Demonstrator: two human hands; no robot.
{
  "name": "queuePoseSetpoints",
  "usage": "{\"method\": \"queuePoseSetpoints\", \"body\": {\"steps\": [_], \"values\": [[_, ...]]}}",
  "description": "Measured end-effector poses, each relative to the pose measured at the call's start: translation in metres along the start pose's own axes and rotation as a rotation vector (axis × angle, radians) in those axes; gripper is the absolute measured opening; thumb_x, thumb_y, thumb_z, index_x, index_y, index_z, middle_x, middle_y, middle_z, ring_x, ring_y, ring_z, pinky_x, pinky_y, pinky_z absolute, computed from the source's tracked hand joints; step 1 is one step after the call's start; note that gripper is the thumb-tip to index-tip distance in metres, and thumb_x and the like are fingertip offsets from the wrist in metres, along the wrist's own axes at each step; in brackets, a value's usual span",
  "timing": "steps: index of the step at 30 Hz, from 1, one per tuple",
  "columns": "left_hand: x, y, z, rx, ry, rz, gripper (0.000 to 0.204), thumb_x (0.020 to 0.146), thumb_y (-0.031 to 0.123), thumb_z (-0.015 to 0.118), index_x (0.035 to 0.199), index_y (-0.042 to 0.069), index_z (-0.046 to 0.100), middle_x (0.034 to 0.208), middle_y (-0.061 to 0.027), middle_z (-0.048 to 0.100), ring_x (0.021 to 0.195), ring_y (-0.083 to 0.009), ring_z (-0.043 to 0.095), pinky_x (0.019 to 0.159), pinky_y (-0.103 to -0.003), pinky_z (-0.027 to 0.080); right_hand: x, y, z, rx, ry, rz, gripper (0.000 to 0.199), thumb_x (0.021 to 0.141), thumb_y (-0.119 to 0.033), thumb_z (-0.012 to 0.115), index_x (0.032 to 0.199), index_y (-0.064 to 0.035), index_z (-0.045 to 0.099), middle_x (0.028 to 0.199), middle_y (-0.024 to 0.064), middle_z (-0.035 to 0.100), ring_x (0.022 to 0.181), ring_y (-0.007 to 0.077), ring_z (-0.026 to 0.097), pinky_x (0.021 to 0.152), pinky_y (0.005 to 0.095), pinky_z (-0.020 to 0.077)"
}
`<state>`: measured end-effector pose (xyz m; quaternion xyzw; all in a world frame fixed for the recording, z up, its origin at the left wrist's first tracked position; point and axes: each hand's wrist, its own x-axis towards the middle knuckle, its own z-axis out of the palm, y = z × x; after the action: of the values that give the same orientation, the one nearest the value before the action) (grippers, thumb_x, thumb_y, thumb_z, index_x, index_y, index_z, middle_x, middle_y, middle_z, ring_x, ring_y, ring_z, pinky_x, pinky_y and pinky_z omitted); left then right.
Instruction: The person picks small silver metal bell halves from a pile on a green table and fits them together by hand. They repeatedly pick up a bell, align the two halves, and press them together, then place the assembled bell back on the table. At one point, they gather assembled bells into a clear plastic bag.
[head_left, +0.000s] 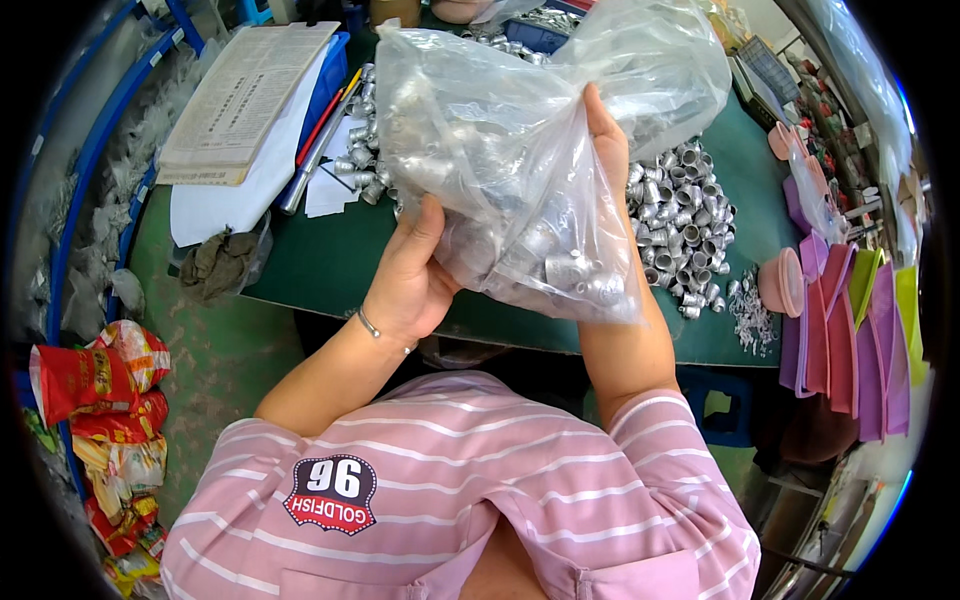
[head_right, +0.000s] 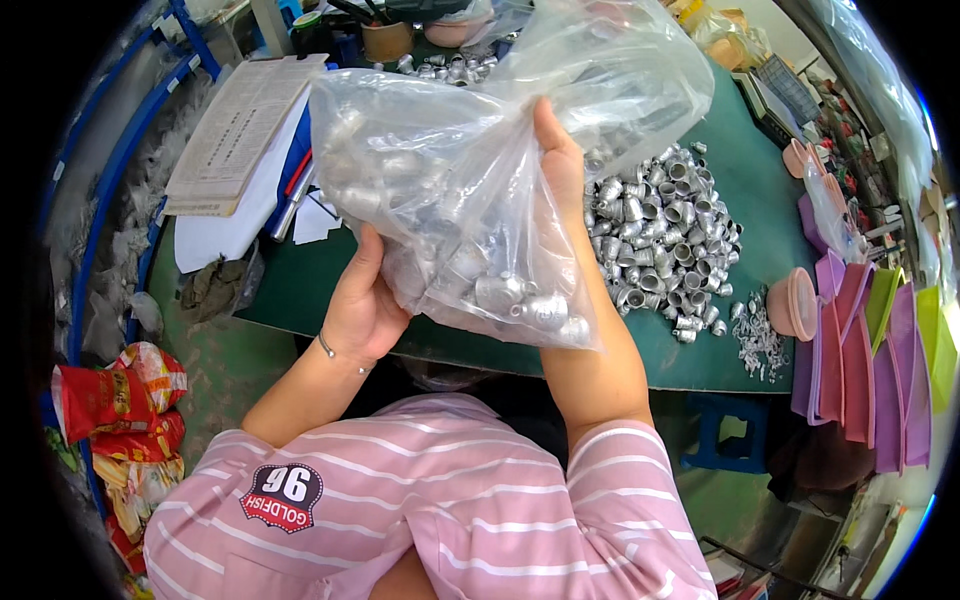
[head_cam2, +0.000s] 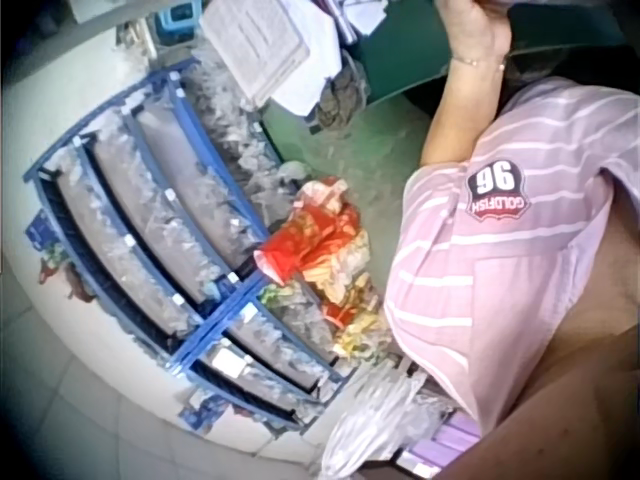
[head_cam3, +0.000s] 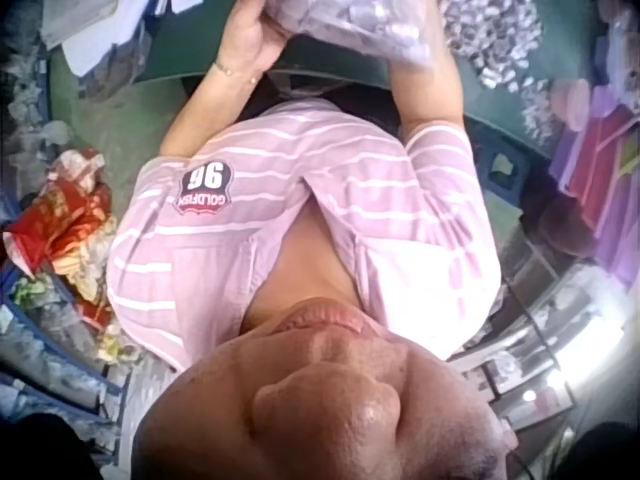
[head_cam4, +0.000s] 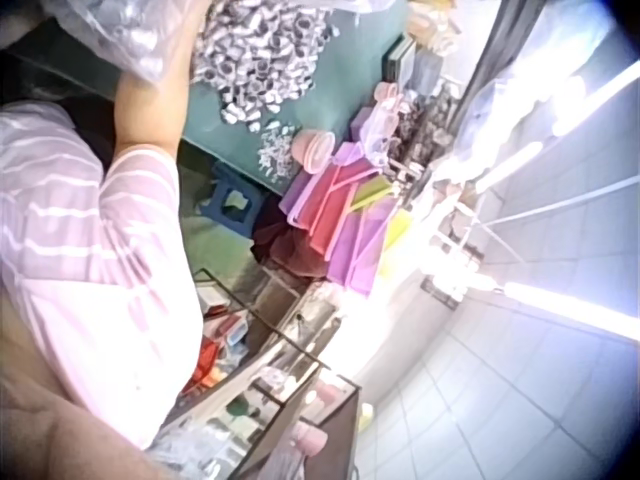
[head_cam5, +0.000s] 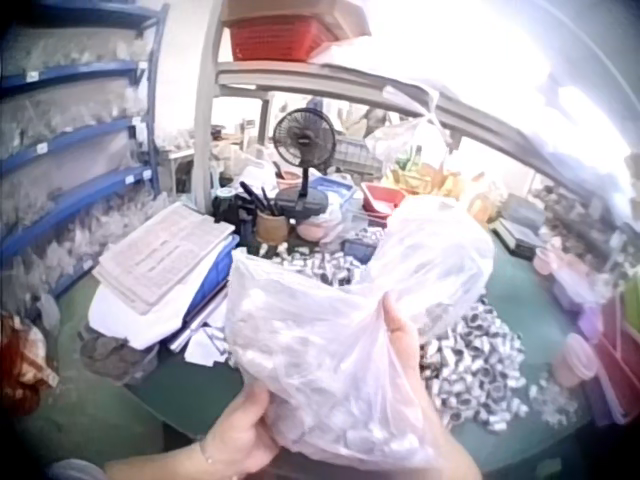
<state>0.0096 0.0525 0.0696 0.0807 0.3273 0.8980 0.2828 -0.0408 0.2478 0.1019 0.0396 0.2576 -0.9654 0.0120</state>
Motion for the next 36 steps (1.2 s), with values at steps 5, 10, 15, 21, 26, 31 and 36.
{"method": "queuePoseSetpoints", "body": {"steps": [5,10,15,21,26,31,36], "values": [[-0.006,0.005,-0.003,0.027,0.019,0.047,0.071,0.088,0.052,0.056,0.140,0.010,0.031,0.136,-0.0056,0.044,0.125,-0.0211,0.046,0.100,-0.040,0.044,0.010,0.010,0.001,0.019,-0.032,0.007,0.042,0.096,-0.039,0.046,0.105,0.0007,0.057,0.092,0.0172,0.065,0.080,0.0297,0.064,0.074,0.0422,0.0526],[-0.015,0.007,-0.015,-0.006,0.026,0.039,0.070,0.088,0.046,0.059,0.141,0.010,0.029,0.134,-0.0059,0.046,0.122,-0.0213,0.049,0.098,-0.040,0.047,0.012,0.019,-0.001,0.009,-0.001,0.009,0.040,0.096,-0.035,0.046,0.111,0.0009,0.057,0.099,0.0168,0.065,0.087,0.0302,0.064,0.079,0.0424,0.0518],[-0.022,-0.019,-0.022,0.095,-0.107,0.068,0.080,0.079,0.019,0.076,0.140,0.008,0.026,0.133,-0.0068,0.044,0.124,-0.0198,0.043,0.103,-0.037,0.038,0.005,0.001,-0.051,-0.216,-0.001,-0.133,0.037,0.097,-0.029,0.045,0.116,0.0007,0.055,0.109,0.0152,0.063,0.092,0.0285,0.063,0.083,0.0431,0.0511],[-0.021,-0.031,-0.016,0.366,-0.160,0.131,0.104,0.069,0.026,0.085,0.144,0.003,0.016,0.138,-0.0103,0.036,0.129,-0.0207,0.034,0.108,-0.036,0.029,-0.017,-0.015,-0.081,-0.368,0.073,-0.224,0.025,0.095,-0.017,0.047,0.111,-0.0016,0.057,0.092,0.0068,0.062,0.081,0.0176,0.063,0.071,0.0295,0.0529],[-0.029,-0.017,-0.024,0.362,-0.155,0.080,0.103,0.062,0.024,0.089,0.141,0.004,0.025,0.135,-0.0065,0.041,0.126,-0.0178,0.037,0.107,-0.036,0.032,-0.025,0.002,-0.038,-0.107,-0.431,-0.049,0.023,0.092,-0.011,0.051,0.108,0.0024,0.059,0.094,0.0079,0.062,0.081,0.0182,0.061,0.071,0.0293,0.0509],[-0.053,-0.002,-0.041,0.361,-0.010,0.061,0.104,0.059,0.017,0.090,0.140,0.005,0.027,0.132,-0.0060,0.043,0.124,-0.0178,0.039,0.106,-0.036,0.033,-0.007,0.032,-0.042,-0.459,-0.269,-0.074,0.023,0.093,-0.011,0.051,0.105,0.0047,0.062,0.099,0.0098,0.065,0.085,0.0183,0.062,0.077,0.0301,0.0508],[-0.077,0.001,-0.065,0.326,0.112,0.166,0.089,0.065,0.003,0.083,0.138,0.005,0.033,0.128,-0.0061,0.050,0.119,-0.0179,0.046,0.102,-0.035,0.038,0.011,0.074,-0.038,-0.899,-0.162,-0.250,0.027,0.096,-0.015,0.053,0.113,0.0054,0.060,0.109,0.0077,0.063,0.098,0.0161,0.059,0.087,0.0275,0.0468]]}}
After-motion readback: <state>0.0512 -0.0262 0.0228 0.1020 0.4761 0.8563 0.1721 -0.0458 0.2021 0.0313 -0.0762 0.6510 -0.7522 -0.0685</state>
